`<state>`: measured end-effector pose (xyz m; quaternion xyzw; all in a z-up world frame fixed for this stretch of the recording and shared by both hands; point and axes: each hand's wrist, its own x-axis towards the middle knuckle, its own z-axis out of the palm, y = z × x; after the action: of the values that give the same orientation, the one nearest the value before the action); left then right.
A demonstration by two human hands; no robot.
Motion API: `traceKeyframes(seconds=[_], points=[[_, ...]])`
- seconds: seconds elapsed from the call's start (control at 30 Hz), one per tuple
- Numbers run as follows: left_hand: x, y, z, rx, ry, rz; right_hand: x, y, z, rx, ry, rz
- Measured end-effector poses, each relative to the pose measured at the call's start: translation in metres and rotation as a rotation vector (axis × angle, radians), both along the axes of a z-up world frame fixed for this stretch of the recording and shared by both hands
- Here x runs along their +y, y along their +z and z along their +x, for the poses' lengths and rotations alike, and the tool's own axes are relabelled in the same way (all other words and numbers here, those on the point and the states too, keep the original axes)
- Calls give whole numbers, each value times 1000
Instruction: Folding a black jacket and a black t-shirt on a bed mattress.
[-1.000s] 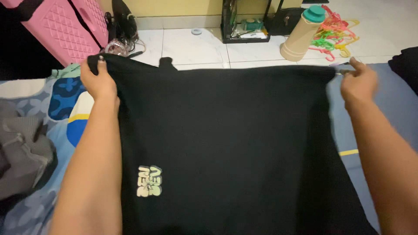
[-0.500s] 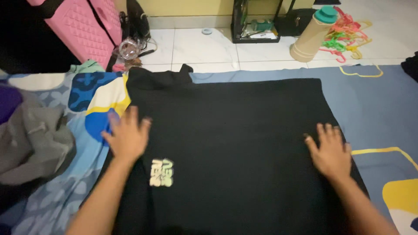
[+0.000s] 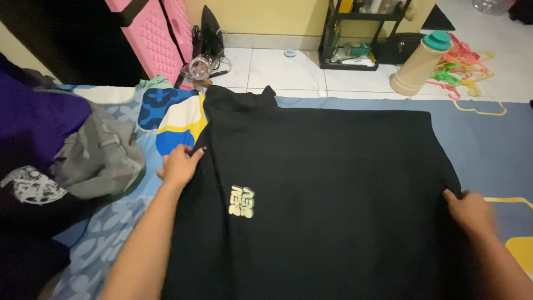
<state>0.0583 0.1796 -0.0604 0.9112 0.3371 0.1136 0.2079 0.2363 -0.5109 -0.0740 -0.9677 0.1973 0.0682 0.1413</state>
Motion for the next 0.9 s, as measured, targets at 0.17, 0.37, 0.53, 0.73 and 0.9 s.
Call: traceKeyframes(seconds=[0.17,0.37,0.53,0.73,0.9], points=[[28,-25,13,125,202,-179,-28,-35,5,-149,92,-6],[68,-67,-4,-222,242,-163,-16,-15,-3,-142,100,-72],[62,-46,-28,-468,170,-593,-37,-35,6,103,-24,-222],[100,-83,-45,-98,-244,-673,-106,-79,-2,457,-3,-162],[75,-73,-70,80,47,-119,-129,-69,-53,529,-38,41]])
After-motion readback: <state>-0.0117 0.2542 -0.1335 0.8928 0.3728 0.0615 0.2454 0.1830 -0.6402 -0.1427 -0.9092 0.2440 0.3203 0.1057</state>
